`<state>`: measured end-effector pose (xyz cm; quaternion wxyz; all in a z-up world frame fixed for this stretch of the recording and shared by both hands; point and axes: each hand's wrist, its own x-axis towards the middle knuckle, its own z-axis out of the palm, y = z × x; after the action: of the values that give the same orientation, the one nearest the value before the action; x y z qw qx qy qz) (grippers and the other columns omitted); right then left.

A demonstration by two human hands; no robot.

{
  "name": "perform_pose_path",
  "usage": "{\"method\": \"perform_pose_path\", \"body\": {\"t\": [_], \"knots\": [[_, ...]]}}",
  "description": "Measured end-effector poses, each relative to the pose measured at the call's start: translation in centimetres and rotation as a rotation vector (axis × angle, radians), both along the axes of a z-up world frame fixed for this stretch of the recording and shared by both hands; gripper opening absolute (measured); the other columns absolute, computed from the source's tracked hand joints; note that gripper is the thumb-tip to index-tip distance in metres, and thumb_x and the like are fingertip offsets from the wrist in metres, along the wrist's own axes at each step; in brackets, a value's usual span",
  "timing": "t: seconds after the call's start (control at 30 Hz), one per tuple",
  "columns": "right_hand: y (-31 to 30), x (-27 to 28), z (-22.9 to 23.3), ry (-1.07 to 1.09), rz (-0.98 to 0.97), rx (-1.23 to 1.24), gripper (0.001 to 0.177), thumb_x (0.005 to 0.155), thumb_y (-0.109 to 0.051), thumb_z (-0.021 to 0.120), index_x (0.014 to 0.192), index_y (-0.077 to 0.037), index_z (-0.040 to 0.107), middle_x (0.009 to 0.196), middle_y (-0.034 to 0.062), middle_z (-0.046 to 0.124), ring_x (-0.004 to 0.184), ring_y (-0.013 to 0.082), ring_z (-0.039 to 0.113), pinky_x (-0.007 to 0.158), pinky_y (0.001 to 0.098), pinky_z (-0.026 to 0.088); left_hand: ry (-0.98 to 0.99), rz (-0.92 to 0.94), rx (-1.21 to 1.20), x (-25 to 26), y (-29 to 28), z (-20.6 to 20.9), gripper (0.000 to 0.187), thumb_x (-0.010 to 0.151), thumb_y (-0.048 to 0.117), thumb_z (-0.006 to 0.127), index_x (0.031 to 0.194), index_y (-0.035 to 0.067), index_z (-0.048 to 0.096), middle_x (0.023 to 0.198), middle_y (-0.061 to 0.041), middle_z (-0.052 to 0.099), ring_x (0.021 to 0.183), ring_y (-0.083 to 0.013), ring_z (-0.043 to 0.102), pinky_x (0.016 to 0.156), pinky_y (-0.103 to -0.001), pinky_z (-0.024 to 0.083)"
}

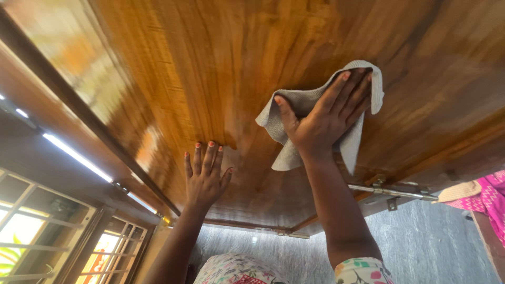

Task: The person wipes a wooden door with a white cloth, moving the cloth across the surface in repeated strokes. The person uses both hands to hold the cloth and apply pressure while cleaning the door.

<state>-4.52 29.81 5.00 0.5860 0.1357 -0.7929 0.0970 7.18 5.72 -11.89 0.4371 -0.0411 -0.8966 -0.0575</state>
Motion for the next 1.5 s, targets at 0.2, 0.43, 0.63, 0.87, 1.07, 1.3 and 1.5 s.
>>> {"method": "perform_pose_path", "body": {"t": [0.2,0.43,0.63,0.87,1.07,1.3,1.5], "knots": [[-2.8,-0.1,-10.2,-0.018,-0.006,0.155,0.120,0.091,-0.085,0.063,0.157,0.009,0.029,0.164,0.0320,0.024,0.153,0.0522,0.022,0.122,0.0653,0.016,-0.014,-0.008,0.055,0.0,-0.8,-1.4,0.060,0.102,0.046,0.058,0.150,0.010,0.055,0.163,-0.011,0.039,0.153,-0.0383,0.030,0.125,-0.060,0.018],[-4.0,0.4,-27.9,0.027,0.139,0.315,0.095,0.095,-0.075,0.073,0.134,0.010,0.055,0.129,0.0314,0.054,0.118,0.0496,0.049,0.096,0.0638,0.033,0.053,-0.181,0.110,2.4,1.2,-6.8,0.057,0.101,0.046,0.061,0.148,0.016,0.049,0.149,-0.014,0.044,0.141,-0.0362,0.040,0.117,-0.059,0.030],[-3.9,1.3,-32.8,-0.214,0.135,0.319,0.060,0.086,-0.042,0.066,0.127,0.002,0.060,0.125,0.0243,0.065,0.114,0.0463,0.059,0.095,0.0635,0.041,-0.296,-0.378,0.342,4.8,5.9,-7.4,0.071,0.102,0.050,0.055,0.154,0.003,0.040,0.157,-0.022,0.040,0.147,-0.0422,0.035,0.117,-0.060,0.030],[-2.8,3.5,-29.1,-0.200,0.291,0.311,0.075,0.089,-0.051,0.064,0.139,0.003,0.049,0.136,0.0285,0.061,0.127,0.0491,0.053,0.106,0.0626,0.034,-0.314,-0.269,0.364,3.8,8.1,-5.5,0.089,0.105,0.059,0.040,0.157,-0.012,0.023,0.166,-0.031,0.022,0.158,-0.0441,0.012,0.126,-0.058,0.008],[-1.4,7.6,-24.2,-0.189,0.284,0.253,0.069,0.093,-0.043,0.068,0.145,-0.003,0.043,0.141,0.0208,0.060,0.131,0.0375,0.054,0.110,0.0533,0.035,-0.274,-0.086,0.346,2.1,7.5,-4.2,0.093,0.100,0.062,0.045,0.157,-0.009,0.024,0.164,-0.030,0.023,0.156,-0.0442,0.014,0.121,-0.060,0.011],[-1.3,9.2,-18.5,-0.229,0.510,0.128,0.067,0.094,-0.029,0.073,0.147,-0.002,0.044,0.141,0.0167,0.059,0.131,0.0349,0.054,0.107,0.0510,0.039,-0.131,0.062,0.326,-0.5,6.2,3.3,0.085,0.103,0.058,0.049,0.160,-0.002,0.028,0.164,-0.026,0.035,0.156,-0.0461,0.021,0.118,-0.066,0.018],[0.0,9.4,-14.7,-0.229,0.512,0.100,0.066,0.099,-0.029,0.073,0.150,-0.003,0.042,0.154,0.0136,0.054,0.141,0.0336,0.048,0.114,0.0510,0.037,0.011,0.143,0.210,-5.6,1.7,13.8,0.097,0.096,0.077,0.041,0.164,0.015,0.011,0.170,-0.021,0.012,0.156,-0.0462,0.005,0.118,-0.074,-0.005]]}}
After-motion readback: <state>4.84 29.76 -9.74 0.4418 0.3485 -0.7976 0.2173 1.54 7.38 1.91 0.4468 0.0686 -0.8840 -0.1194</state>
